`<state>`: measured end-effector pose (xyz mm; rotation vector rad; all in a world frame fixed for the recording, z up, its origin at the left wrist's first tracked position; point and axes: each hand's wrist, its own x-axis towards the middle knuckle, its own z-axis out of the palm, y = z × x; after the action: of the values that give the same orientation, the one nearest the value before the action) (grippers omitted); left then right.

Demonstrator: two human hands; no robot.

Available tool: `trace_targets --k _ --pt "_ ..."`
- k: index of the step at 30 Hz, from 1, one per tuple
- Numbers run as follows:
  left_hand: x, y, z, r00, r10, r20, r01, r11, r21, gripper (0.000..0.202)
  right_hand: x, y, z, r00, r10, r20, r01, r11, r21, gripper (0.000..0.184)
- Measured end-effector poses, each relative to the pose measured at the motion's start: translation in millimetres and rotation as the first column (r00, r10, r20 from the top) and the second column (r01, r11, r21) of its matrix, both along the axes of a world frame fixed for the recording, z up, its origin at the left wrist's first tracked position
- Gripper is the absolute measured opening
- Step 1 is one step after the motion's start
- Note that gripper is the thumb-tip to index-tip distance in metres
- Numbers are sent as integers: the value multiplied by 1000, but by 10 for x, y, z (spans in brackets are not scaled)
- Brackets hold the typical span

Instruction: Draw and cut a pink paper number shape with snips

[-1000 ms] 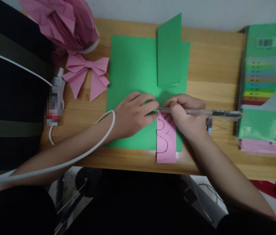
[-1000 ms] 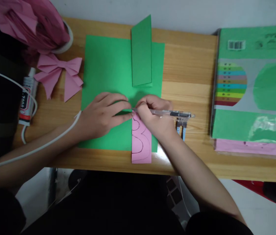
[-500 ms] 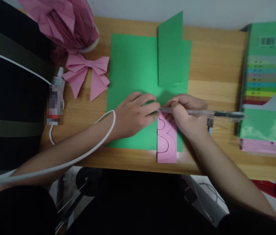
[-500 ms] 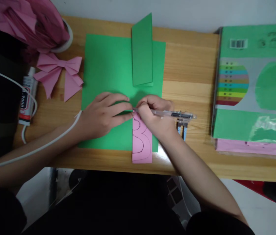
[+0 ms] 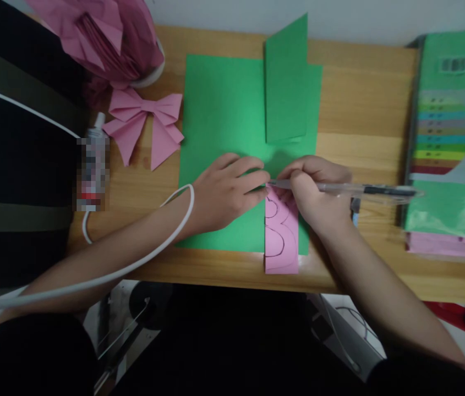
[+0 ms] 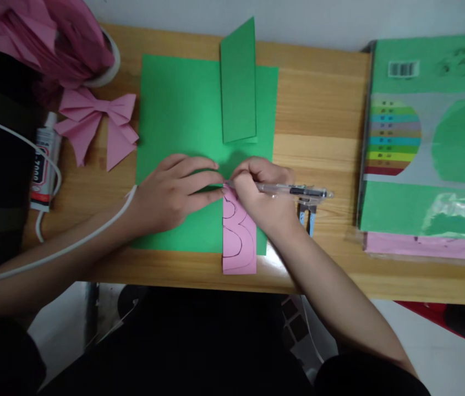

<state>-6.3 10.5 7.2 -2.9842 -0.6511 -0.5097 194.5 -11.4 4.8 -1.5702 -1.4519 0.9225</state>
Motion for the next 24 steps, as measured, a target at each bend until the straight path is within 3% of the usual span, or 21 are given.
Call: trace_targets --k 24 --pt "8 1 -9 1000 -13 -5 13 999 -31 42 -10 3 25 1000 -24 -16 24 999 -32 20"
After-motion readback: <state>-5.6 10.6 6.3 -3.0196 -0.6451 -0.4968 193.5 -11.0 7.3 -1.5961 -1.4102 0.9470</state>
